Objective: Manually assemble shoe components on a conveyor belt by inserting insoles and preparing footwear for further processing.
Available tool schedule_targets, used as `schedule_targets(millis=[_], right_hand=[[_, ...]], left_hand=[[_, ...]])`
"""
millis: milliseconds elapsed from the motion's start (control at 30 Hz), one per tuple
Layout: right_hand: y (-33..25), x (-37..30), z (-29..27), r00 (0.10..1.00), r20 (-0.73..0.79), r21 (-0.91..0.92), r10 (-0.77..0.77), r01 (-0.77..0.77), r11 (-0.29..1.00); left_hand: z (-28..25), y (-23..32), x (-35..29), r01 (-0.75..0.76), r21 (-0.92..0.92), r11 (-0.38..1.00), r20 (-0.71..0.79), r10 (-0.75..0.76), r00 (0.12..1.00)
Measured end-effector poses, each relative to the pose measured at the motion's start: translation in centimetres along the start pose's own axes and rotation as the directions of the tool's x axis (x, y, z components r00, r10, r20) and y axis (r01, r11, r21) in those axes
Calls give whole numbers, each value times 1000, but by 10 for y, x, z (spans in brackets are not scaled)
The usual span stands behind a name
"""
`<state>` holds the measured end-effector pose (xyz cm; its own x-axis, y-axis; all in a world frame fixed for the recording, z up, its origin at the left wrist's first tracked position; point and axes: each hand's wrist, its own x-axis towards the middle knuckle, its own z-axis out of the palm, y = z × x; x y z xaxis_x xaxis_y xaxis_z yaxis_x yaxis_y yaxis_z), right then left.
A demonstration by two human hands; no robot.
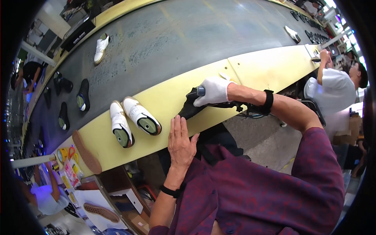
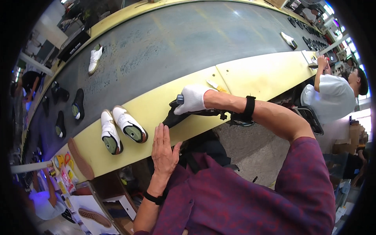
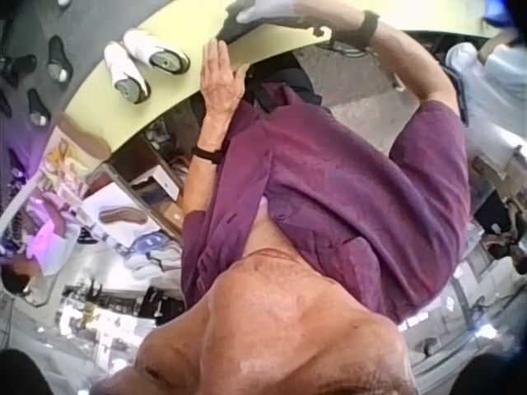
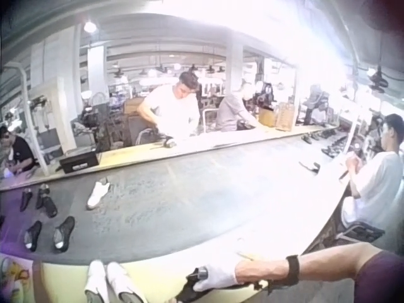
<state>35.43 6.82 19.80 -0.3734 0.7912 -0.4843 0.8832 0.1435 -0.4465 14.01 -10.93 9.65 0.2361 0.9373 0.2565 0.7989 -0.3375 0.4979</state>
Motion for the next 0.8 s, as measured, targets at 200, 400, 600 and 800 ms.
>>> schedule_targets(millis=[200,400,600,800], right_hand=[[37,-16,-14,998,-56,168,27,-17,986],[193,-2,-70,926,-297,29,235,-237,971],[358,-34,-48,943,-330,733,42,227,641],[259,35,-37,603,-770,-130,-205,167,977]], left_hand=[[1,-3,4,-29,43,999,25,28,999],[-2,-13,48,-3,-23,1000,-53,1,999],[25,-1,130,417,-194,888,329,-341,881],[50,-20,118,484,-66,873,122,-474,872]])
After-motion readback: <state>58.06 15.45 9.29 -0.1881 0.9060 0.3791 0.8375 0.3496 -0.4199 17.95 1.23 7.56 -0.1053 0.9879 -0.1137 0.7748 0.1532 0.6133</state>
